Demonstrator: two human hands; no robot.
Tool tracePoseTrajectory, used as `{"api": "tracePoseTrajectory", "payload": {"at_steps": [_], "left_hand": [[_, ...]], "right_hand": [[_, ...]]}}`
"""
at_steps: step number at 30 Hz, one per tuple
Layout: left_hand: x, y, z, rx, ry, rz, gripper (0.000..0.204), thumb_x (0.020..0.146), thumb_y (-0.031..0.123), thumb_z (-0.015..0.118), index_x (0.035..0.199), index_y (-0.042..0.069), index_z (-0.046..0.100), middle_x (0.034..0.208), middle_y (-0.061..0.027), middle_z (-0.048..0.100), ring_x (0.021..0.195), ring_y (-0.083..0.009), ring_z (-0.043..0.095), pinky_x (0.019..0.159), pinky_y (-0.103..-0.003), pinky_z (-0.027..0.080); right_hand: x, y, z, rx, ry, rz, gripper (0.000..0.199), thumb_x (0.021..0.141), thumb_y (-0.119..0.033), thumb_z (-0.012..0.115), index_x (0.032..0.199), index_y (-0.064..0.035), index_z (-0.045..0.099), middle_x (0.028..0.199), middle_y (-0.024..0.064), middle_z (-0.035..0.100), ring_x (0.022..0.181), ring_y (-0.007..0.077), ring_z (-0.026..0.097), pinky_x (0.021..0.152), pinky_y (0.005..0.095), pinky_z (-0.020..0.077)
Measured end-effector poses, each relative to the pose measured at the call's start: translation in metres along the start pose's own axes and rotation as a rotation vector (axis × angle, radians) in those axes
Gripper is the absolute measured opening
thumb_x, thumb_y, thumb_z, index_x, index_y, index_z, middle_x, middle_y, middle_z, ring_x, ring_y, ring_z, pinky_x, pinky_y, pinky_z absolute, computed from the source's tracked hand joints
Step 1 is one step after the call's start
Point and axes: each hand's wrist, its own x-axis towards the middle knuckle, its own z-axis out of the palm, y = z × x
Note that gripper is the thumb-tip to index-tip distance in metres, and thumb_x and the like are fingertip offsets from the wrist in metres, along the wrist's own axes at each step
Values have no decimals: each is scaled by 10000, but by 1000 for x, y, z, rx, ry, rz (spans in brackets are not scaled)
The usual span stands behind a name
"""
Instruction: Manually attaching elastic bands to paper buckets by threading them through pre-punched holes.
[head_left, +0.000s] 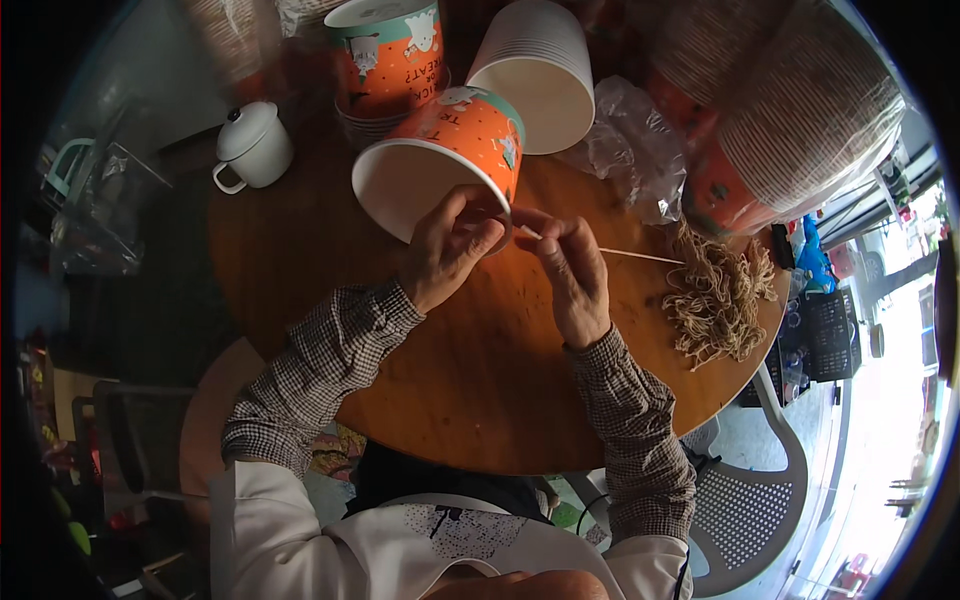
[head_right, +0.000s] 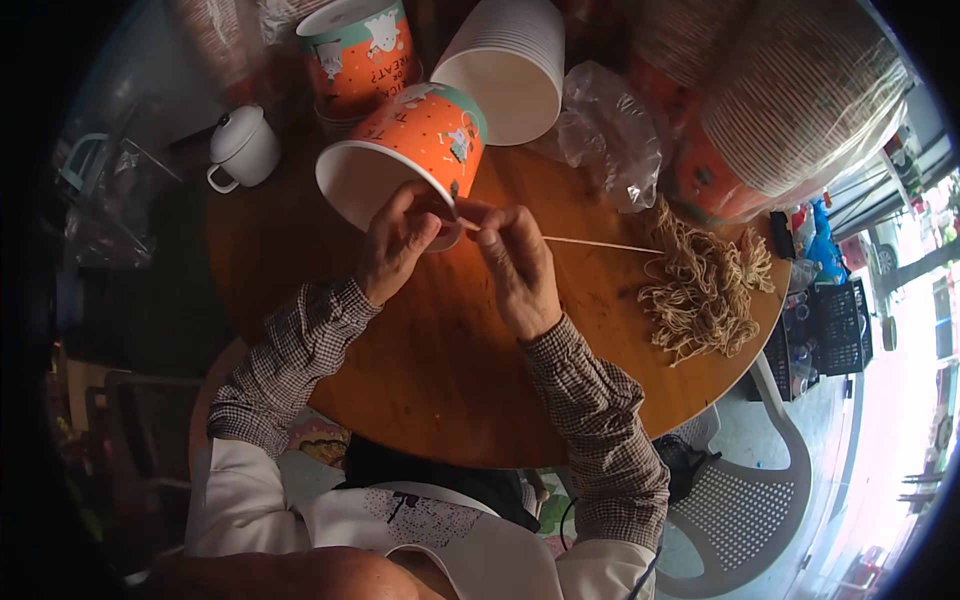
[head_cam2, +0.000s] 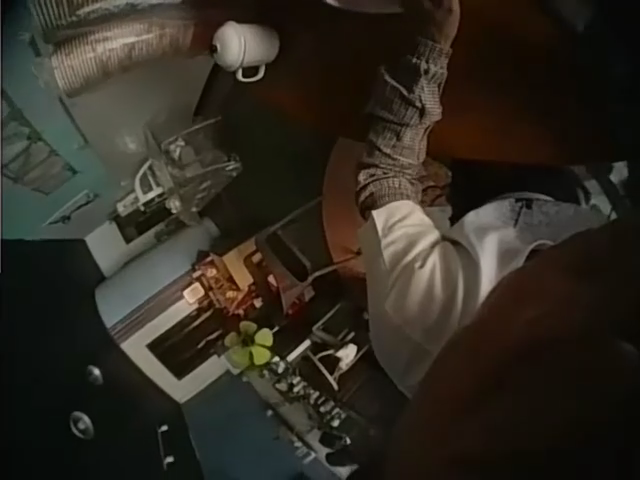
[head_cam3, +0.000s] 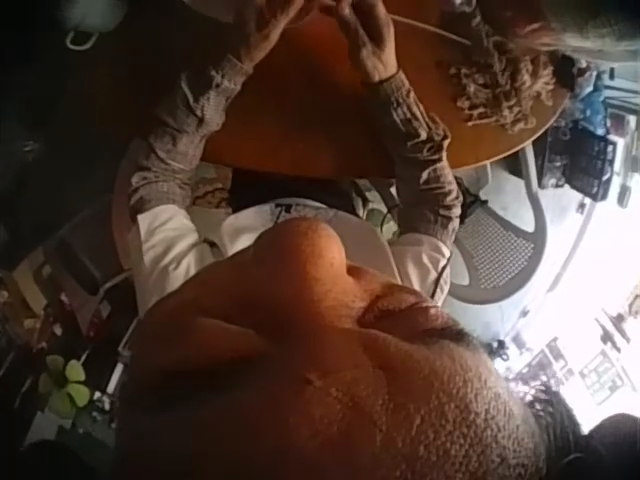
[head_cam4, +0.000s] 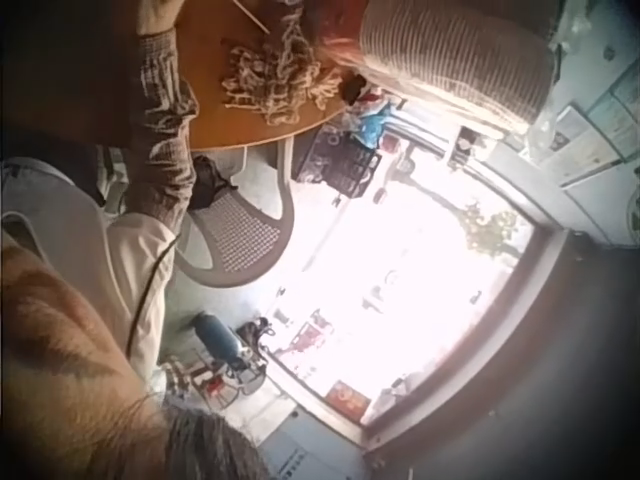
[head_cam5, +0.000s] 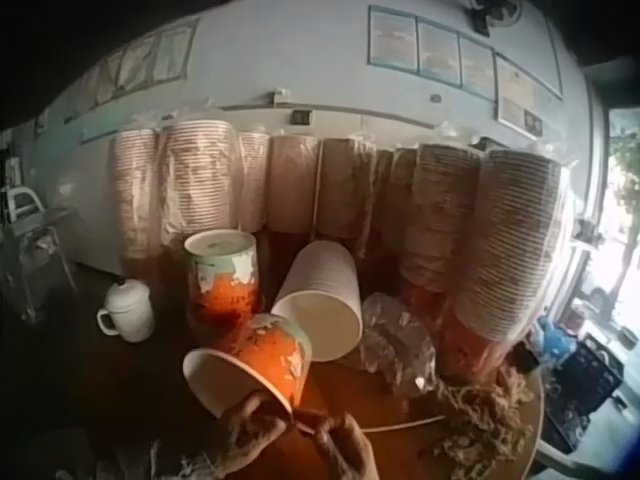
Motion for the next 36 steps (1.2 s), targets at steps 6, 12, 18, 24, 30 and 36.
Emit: {"api": "tracePoseTrajectory", "payload": {"at_steps": [6,12,18,24,30,36], "left_hand": [[-1,4,-1,316,19,121,265,896,167,621,1080,-3,536,889,-119,637,788,-216,654,665,-306,520],[1,6,6,393,-93,278,169,869,77,611,1008,-11,574,846,-130,632,758,-251,649,632,-309,508],[2,-14,2,476,-55,255,102,838,57,627,918,0,603,844,-113,622,716,-234,620,600,-314,487],[5,-24,-7,715,-146,216,123,826,102,658,904,18,612,855,-105,619,714,-228,611,625,-325,487],[6,-3,1,410,73,122,157,827,129,654,951,34,634,873,-91,657,822,-242,629,720,-344,493],[6,-23,-12,916,-188,243,187,797,74,645,982,49,646,922,-94,666,867,-292,626,792,-367,489]], "right_hand": [[-4,-4,1,-60,-96,70,93,982,-135,486,982,-44,465,1204,115,580,1084,157,548,933,280,417],[-1,6,-15,-53,2,67,85,969,-99,502,990,-16,499,1042,74,606,1014,157,588,900,291,453],[-2,9,-18,-280,53,32,76,952,-83,524,967,-10,512,967,49,596,914,107,574,808,252,463],[0,6,-19,-331,87,-81,60,944,-60,517,963,-4,512,1069,104,608,994,159,576,850,286,467],[-2,4,-15,-344,25,-37,66,944,-55,511,977,3,513,1155,140,583,1069,182,557,907,309,454],[3,-5,-15,-353,125,-192,79,954,-68,495,1001,-7,514,1198,142,567,1099,189,552,903,322,467]]}}
